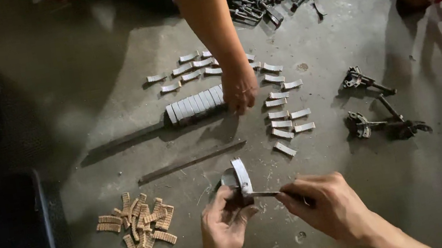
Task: Applying a substance to metal clips and sliding them onto a metal rod for assembly on the floor.
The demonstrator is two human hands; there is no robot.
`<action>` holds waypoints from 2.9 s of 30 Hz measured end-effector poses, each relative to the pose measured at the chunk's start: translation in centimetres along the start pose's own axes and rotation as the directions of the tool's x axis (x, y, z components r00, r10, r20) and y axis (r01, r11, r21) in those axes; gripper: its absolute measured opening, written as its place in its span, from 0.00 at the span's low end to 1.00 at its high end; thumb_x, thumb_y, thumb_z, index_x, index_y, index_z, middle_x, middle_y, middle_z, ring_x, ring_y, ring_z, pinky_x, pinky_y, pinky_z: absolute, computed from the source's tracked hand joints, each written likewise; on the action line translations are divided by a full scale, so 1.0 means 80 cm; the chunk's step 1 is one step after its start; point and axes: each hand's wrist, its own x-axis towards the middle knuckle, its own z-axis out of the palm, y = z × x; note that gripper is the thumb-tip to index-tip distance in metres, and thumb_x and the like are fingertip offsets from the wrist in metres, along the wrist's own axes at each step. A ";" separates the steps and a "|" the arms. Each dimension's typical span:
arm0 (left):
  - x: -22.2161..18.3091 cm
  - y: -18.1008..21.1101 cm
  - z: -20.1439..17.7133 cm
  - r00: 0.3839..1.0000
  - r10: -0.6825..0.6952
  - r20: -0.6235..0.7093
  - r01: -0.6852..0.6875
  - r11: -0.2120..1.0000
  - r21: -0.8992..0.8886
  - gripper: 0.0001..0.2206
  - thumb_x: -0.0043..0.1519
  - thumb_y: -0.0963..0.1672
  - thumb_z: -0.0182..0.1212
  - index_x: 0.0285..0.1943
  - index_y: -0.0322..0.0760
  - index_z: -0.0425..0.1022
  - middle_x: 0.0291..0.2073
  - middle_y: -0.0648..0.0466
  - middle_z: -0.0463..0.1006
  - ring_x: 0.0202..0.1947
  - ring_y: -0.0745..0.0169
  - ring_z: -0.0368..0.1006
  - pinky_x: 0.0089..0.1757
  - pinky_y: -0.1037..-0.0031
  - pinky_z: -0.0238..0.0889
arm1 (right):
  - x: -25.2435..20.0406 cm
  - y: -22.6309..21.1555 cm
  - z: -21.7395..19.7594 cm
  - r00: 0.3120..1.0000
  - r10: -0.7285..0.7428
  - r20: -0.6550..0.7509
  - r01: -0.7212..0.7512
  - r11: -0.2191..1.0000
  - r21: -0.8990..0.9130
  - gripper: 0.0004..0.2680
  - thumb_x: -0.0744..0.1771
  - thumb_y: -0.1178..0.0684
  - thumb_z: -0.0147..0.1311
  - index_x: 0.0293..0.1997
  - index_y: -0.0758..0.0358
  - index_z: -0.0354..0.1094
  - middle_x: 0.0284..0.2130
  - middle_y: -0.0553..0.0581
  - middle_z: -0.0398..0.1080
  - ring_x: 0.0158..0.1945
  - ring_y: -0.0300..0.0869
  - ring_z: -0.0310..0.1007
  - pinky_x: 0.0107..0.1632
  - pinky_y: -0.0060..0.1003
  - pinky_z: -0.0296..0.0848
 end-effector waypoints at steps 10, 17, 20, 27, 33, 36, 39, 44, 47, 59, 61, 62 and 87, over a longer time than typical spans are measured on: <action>-0.003 -0.014 0.003 0.985 0.173 0.017 -0.174 0.977 0.124 0.14 0.54 0.37 0.70 0.47 0.33 0.73 0.35 0.54 0.77 0.28 0.67 0.73 0.29 0.78 0.71 | 0.010 -0.005 -0.005 0.988 0.144 0.062 -0.151 0.982 0.115 0.04 0.62 0.54 0.63 0.29 0.60 0.83 0.15 0.46 0.77 0.12 0.30 0.61 0.14 0.28 0.60; -0.003 -0.004 -0.001 0.981 0.185 0.066 -0.194 0.967 0.167 0.13 0.51 0.36 0.70 0.43 0.30 0.73 0.38 0.51 0.81 0.30 0.63 0.77 0.33 0.74 0.74 | 0.018 0.005 -0.010 0.931 0.338 0.136 -0.360 0.909 0.211 0.07 0.62 0.53 0.63 0.27 0.65 0.84 0.11 0.50 0.72 0.13 0.34 0.61 0.17 0.32 0.60; -0.008 -0.011 -0.004 0.981 0.173 0.089 -0.186 0.968 0.166 0.14 0.51 0.35 0.70 0.44 0.30 0.74 0.37 0.52 0.81 0.30 0.64 0.76 0.32 0.75 0.72 | 0.025 0.006 -0.015 0.859 0.461 0.222 -0.504 0.839 0.205 0.08 0.62 0.52 0.63 0.31 0.64 0.87 0.12 0.53 0.74 0.15 0.35 0.64 0.18 0.31 0.61; -0.013 -0.025 -0.008 0.973 0.172 0.153 -0.196 0.968 0.159 0.14 0.52 0.39 0.72 0.43 0.31 0.72 0.38 0.51 0.80 0.32 0.59 0.78 0.35 0.69 0.72 | 0.027 0.037 -0.012 0.790 0.518 0.328 -0.600 0.764 0.238 0.09 0.62 0.49 0.66 0.30 0.65 0.88 0.11 0.56 0.72 0.16 0.38 0.64 0.21 0.32 0.58; -0.013 -0.017 -0.007 0.974 0.114 0.196 -0.132 0.988 0.080 0.14 0.54 0.38 0.71 0.46 0.31 0.73 0.42 0.51 0.80 0.37 0.60 0.78 0.39 0.71 0.73 | 0.026 0.055 -0.013 0.789 0.484 0.380 -0.605 0.719 0.341 0.10 0.63 0.52 0.66 0.29 0.71 0.86 0.11 0.56 0.69 0.15 0.38 0.60 0.20 0.33 0.57; -0.013 -0.027 -0.006 0.971 -0.018 0.239 0.097 0.941 -0.324 0.12 0.57 0.30 0.58 0.47 0.27 0.71 0.38 0.48 0.76 0.35 0.61 0.74 0.41 0.74 0.78 | 0.014 0.058 -0.003 0.852 0.475 0.219 -0.511 0.667 0.543 0.08 0.64 0.56 0.62 0.31 0.73 0.85 0.13 0.59 0.75 0.14 0.38 0.62 0.17 0.32 0.59; -0.025 -0.083 -0.005 0.978 -0.129 0.164 0.203 0.773 -0.601 0.17 0.59 0.29 0.52 0.58 0.24 0.69 0.44 0.43 0.78 0.42 0.54 0.77 0.47 0.66 0.78 | 0.000 0.039 0.018 0.954 -0.105 -0.282 0.161 0.970 0.184 0.11 0.59 0.63 0.63 0.43 0.60 0.79 0.22 0.47 0.80 0.17 0.31 0.59 0.19 0.26 0.55; -0.019 -0.063 -0.002 0.963 -0.228 0.144 0.267 0.748 -0.608 0.13 0.60 0.30 0.55 0.53 0.25 0.72 0.40 0.46 0.79 0.39 0.59 0.76 0.45 0.68 0.75 | -0.003 0.057 0.066 0.853 -0.426 -0.302 0.372 0.901 -0.221 0.13 0.61 0.66 0.61 0.50 0.68 0.73 0.31 0.54 0.74 0.23 0.36 0.64 0.24 0.30 0.66; -0.019 -0.107 -0.002 0.974 -0.222 0.053 0.201 0.726 -0.658 0.17 0.59 0.30 0.55 0.56 0.28 0.74 0.42 0.46 0.79 0.38 0.60 0.75 0.44 0.68 0.77 | 0.013 0.077 0.072 0.883 -0.211 -0.419 0.141 0.971 -0.191 0.13 0.62 0.66 0.62 0.51 0.67 0.75 0.32 0.52 0.75 0.22 0.34 0.64 0.24 0.29 0.65; 0.196 -0.335 -0.188 0.828 -0.132 -0.544 0.166 0.986 0.014 0.15 0.59 0.34 0.61 0.56 0.21 0.75 0.36 0.42 0.83 0.28 0.59 0.80 0.31 0.78 0.76 | 0.004 0.118 0.117 0.933 0.242 -0.265 -0.215 0.968 0.127 0.10 0.60 0.63 0.62 0.44 0.63 0.79 0.23 0.48 0.79 0.18 0.33 0.65 0.22 0.26 0.64; 0.214 -0.327 -0.182 0.820 -0.153 -0.552 0.285 0.945 0.162 0.19 0.58 0.34 0.61 0.61 0.23 0.73 0.43 0.38 0.83 0.29 0.58 0.82 0.29 0.78 0.78 | 0.002 0.127 0.125 0.927 0.293 -0.236 -0.267 0.954 0.137 0.11 0.59 0.62 0.63 0.44 0.62 0.80 0.24 0.48 0.81 0.18 0.33 0.69 0.22 0.26 0.66; 0.214 -0.315 -0.176 0.827 -0.195 -0.528 0.368 0.897 0.244 0.18 0.60 0.36 0.61 0.61 0.27 0.71 0.42 0.41 0.81 0.30 0.58 0.79 0.30 0.73 0.76 | 0.003 0.129 0.128 0.913 0.341 -0.225 -0.319 0.939 0.129 0.11 0.59 0.62 0.64 0.43 0.62 0.81 0.25 0.50 0.83 0.19 0.34 0.73 0.22 0.27 0.69; -0.225 -0.209 -0.549 0.751 0.041 -0.659 0.620 0.300 0.725 0.20 0.50 0.39 0.70 0.54 0.37 0.80 0.42 0.44 0.77 0.41 0.39 0.74 0.45 0.58 0.69 | -0.005 0.170 0.185 0.977 0.189 -0.102 -0.205 0.959 -0.194 0.08 0.63 0.60 0.66 0.45 0.61 0.81 0.34 0.51 0.81 0.24 0.36 0.76 0.30 0.30 0.74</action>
